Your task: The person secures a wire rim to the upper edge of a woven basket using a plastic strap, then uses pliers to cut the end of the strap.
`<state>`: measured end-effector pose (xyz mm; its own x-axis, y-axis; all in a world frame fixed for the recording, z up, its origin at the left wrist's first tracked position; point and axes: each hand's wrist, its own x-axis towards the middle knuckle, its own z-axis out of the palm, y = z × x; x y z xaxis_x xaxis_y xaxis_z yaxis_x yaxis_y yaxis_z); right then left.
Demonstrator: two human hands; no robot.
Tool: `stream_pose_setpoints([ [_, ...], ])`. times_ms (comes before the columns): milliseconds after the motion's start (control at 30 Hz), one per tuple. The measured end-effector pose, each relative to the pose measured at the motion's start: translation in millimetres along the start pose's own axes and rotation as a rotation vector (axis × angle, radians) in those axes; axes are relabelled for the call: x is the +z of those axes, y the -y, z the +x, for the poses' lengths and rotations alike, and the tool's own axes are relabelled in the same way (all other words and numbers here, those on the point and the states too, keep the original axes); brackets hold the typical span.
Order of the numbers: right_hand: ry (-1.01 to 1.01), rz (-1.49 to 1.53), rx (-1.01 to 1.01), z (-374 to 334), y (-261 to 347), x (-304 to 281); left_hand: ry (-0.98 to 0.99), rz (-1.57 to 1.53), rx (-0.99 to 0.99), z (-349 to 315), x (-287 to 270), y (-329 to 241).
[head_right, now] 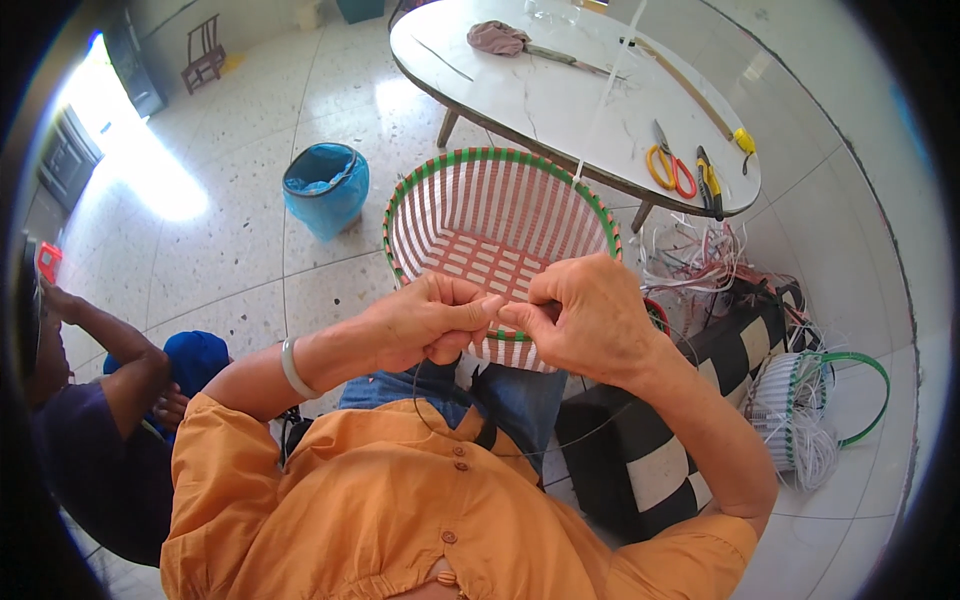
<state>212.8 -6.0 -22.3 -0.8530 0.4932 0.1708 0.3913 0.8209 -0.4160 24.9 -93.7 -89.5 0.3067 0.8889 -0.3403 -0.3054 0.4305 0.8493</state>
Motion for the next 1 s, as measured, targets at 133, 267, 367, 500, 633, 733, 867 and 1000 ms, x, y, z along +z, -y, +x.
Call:
stream_pose_setpoints([
  [133,-0.047,0.088,-0.021,-1.5,-6.1,-1.3,0.046,-0.028,0.027,-0.8,1.1,-0.4],
  [267,0.019,0.249,0.056,1.7,-15.1,-12.2,0.089,-0.186,-0.079,-5.7,-0.9,-10.4],
  [367,0.010,0.344,0.010,4.9,-14.8,-15.5,0.153,-0.126,-0.062,-3.9,-5.3,-9.5],
  [500,0.047,0.215,-0.002,8.4,-9.1,-18.3,0.186,-0.117,-0.041,-2.1,-9.0,-4.1],
  [633,-0.044,0.093,-0.007,7.8,-6.6,-10.0,0.054,-0.128,-0.040,-2.9,-6.1,-3.7],
  [733,-0.133,0.020,-0.063,6.7,-7.7,-2.4,-0.007,-0.107,-0.015,-2.9,-3.8,-3.8],
  [867,-0.187,-0.037,-0.044,2.9,-11.0,8.0,-0.056,-0.022,-0.009,-2.2,-0.4,-7.1],
  [1000,-0.152,0.159,0.057,6.7,-20.7,-11.6,0.073,-0.079,0.024,-1.7,-6.2,-11.6],
])
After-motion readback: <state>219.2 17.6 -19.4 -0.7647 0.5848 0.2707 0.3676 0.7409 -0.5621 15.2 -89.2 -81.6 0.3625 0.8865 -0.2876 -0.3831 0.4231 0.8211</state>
